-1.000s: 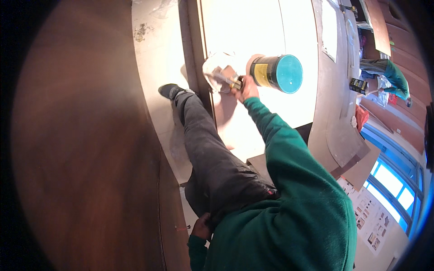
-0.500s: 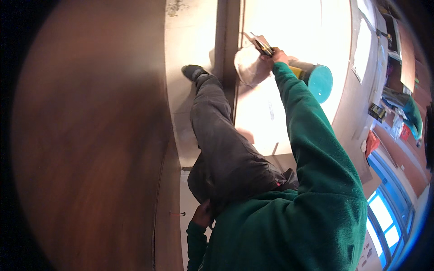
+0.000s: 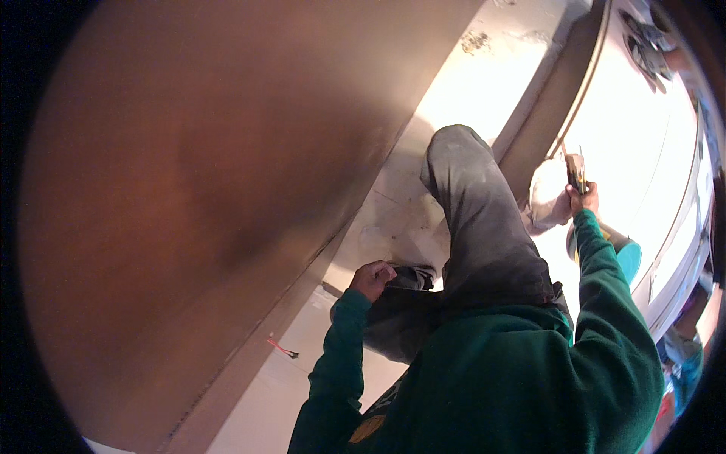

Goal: The person installs edge banding on a wooden cabinet door. They position the strip along the edge, use a utility knife to trim the excess, and press the strip into place.

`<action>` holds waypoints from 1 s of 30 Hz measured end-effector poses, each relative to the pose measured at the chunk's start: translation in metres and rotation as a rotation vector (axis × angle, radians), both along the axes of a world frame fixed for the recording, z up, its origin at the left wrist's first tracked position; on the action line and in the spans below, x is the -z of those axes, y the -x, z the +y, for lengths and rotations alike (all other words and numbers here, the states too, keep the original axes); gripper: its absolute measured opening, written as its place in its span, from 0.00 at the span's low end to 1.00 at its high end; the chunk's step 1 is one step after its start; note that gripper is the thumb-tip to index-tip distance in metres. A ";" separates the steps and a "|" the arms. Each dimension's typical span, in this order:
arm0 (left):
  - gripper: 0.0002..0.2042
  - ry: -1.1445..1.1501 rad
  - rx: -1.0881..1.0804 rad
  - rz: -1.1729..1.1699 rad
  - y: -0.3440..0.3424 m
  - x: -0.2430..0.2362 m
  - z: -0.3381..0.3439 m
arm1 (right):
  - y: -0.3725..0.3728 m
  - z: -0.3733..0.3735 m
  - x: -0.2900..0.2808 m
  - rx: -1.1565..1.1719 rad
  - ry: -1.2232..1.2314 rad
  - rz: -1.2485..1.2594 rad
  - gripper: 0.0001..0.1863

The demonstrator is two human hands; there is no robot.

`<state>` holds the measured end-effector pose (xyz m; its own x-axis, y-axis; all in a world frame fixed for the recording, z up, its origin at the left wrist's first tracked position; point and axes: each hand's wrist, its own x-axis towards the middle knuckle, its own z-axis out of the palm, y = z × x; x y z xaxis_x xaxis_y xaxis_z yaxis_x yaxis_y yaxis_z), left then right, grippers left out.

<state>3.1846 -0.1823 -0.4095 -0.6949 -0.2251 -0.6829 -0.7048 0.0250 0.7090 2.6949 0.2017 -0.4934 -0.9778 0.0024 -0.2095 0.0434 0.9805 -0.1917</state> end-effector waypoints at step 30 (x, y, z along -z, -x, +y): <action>0.18 0.973 -0.976 -0.368 -0.022 0.048 -0.026 | 0.056 0.035 0.036 -0.149 0.267 -0.142 0.36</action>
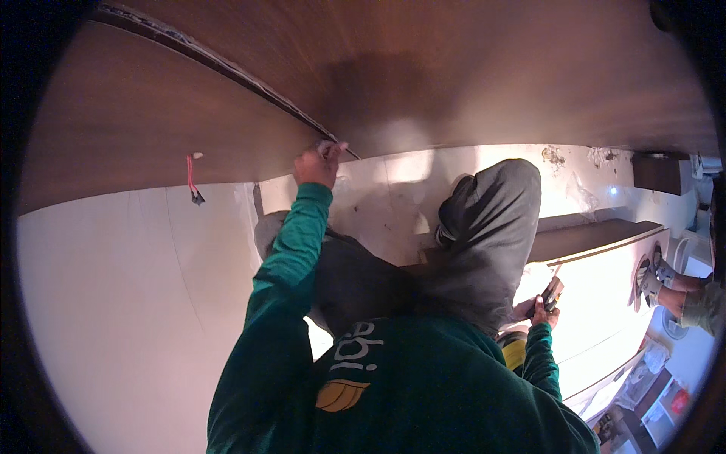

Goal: The person installs edge banding on a wooden cabinet door. They position the strip along the edge, use a utility knife to trim the excess, and press the strip into place.

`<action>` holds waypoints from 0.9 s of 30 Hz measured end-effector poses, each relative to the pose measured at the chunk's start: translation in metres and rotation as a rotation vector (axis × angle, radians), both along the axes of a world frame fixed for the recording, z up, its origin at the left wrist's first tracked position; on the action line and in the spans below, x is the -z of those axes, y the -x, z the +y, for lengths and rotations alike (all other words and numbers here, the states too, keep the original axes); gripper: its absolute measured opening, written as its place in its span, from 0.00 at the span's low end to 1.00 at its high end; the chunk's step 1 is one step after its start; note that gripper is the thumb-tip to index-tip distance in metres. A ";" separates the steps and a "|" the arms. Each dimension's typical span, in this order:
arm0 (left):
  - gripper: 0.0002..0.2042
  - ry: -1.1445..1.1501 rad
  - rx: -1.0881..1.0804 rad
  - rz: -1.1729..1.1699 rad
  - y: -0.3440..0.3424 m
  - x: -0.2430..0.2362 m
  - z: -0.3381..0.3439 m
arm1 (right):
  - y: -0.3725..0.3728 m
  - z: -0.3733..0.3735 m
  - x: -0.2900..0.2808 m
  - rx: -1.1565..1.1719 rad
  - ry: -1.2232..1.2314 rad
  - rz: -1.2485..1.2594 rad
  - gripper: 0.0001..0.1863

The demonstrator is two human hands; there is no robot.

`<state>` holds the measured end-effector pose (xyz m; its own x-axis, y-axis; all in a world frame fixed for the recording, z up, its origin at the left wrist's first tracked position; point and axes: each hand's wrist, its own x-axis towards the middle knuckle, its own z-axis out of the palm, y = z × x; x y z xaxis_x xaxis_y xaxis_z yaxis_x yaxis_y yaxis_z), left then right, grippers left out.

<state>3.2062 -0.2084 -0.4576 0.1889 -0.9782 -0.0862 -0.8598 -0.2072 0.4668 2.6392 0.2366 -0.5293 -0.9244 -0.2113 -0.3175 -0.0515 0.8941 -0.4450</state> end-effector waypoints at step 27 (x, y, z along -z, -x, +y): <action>0.26 0.233 -0.143 0.045 -0.011 -0.080 0.009 | -0.258 -0.510 -0.059 -2.179 -0.602 -0.277 0.18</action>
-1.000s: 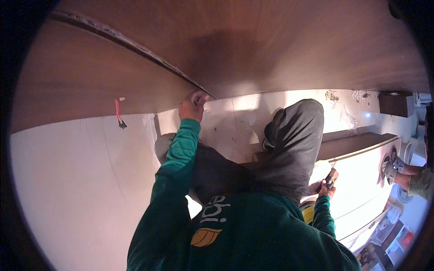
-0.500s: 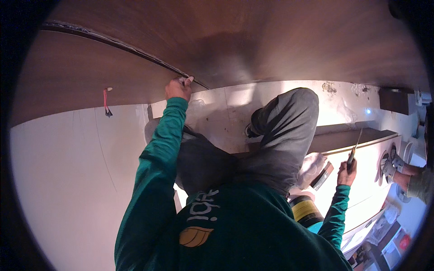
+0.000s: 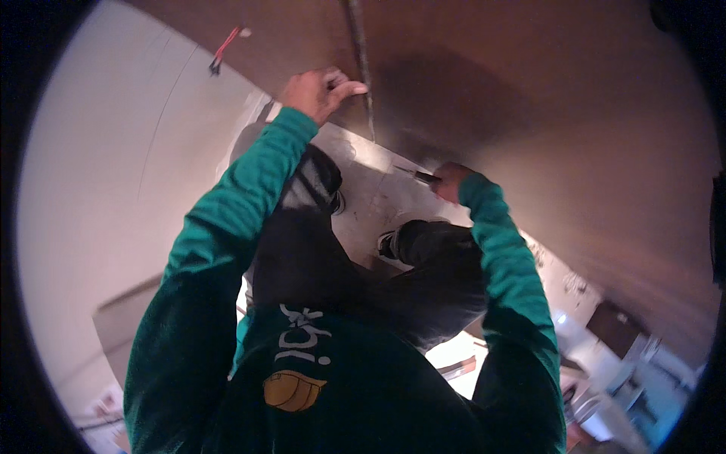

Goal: The person installs edge banding on a wooden cabinet door. They position the strip along the edge, use a utility knife to trim the excess, and press the strip into place.

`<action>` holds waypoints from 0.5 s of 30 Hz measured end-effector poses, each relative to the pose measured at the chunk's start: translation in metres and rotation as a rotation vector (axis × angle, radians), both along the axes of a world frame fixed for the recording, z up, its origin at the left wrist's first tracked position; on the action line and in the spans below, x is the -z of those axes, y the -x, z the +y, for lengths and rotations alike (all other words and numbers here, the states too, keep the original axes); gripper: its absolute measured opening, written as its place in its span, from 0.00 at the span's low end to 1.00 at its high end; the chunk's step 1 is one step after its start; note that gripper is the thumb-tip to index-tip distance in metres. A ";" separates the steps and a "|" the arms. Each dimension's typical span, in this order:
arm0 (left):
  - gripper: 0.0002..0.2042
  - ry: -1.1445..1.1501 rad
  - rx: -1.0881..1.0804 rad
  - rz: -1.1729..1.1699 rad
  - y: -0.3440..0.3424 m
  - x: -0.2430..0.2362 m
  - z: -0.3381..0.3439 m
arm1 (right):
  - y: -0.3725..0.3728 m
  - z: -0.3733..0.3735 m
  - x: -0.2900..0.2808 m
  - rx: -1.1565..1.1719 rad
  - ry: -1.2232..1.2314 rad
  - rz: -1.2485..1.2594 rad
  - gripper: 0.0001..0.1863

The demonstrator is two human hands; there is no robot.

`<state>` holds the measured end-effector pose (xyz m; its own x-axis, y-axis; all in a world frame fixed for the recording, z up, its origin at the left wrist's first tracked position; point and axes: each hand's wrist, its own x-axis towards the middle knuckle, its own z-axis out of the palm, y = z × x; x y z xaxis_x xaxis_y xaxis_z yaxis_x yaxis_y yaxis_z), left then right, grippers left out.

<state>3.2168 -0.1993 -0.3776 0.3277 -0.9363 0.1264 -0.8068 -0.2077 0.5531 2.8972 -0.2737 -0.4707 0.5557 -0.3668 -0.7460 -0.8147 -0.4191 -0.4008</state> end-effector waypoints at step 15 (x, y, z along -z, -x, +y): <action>0.29 0.062 -0.098 -0.088 0.002 0.018 0.003 | -0.092 0.007 0.250 0.307 0.174 0.003 0.31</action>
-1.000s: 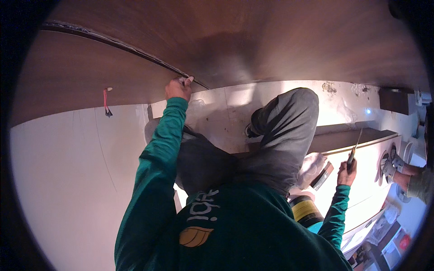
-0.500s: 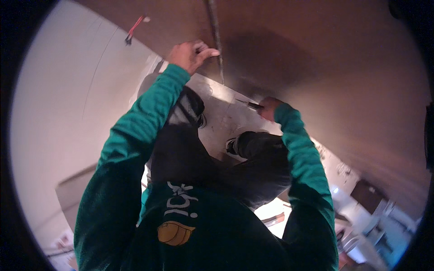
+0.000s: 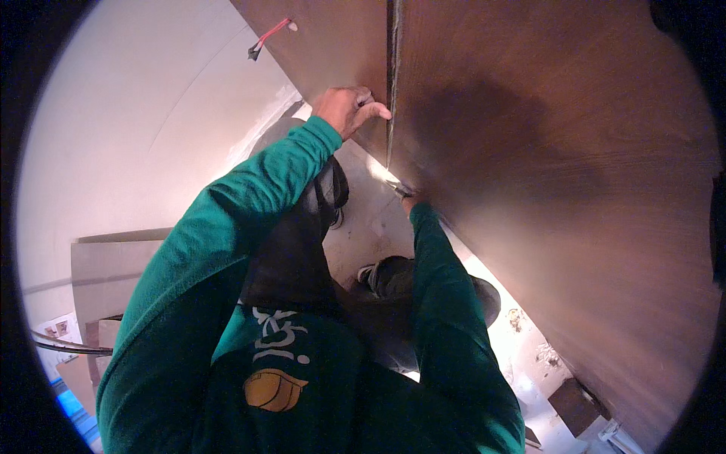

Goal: The person installs edge banding on a wooden cabinet door. They position the strip along the edge, use a utility knife to trim the excess, and press the strip into place.

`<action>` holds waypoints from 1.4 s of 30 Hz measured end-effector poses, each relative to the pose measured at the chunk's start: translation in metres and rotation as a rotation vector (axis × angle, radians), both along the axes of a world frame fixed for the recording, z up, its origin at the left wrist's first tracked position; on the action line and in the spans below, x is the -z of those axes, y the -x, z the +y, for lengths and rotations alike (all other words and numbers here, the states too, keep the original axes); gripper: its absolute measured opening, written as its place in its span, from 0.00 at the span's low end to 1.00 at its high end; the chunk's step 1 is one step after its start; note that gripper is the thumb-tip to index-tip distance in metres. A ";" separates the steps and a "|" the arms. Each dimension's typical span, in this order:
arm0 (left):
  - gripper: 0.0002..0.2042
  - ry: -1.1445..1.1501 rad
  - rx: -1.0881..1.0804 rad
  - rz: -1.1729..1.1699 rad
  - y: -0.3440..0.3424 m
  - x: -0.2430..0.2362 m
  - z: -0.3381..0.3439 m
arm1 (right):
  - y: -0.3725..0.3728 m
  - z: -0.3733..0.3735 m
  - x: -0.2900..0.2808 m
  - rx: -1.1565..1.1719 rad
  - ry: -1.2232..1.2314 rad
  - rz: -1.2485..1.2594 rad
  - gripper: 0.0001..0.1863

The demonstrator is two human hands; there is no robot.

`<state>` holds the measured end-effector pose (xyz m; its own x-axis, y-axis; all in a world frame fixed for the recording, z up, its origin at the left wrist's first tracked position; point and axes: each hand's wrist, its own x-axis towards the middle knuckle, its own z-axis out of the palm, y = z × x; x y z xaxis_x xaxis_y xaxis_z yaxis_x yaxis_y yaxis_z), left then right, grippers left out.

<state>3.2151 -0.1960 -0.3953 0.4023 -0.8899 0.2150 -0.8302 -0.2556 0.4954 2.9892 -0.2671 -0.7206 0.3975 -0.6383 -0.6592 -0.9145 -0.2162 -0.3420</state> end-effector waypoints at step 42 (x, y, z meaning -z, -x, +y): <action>0.30 0.013 0.046 -0.093 0.007 0.005 -0.019 | -0.011 -0.002 0.060 0.049 0.489 0.082 0.28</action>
<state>3.2086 -0.2149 -0.4000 0.3390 -0.9039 0.2611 -0.8836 -0.2105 0.4183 2.9998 -0.2693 -0.7804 0.3184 -0.8974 -0.3055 -0.9473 -0.2893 -0.1376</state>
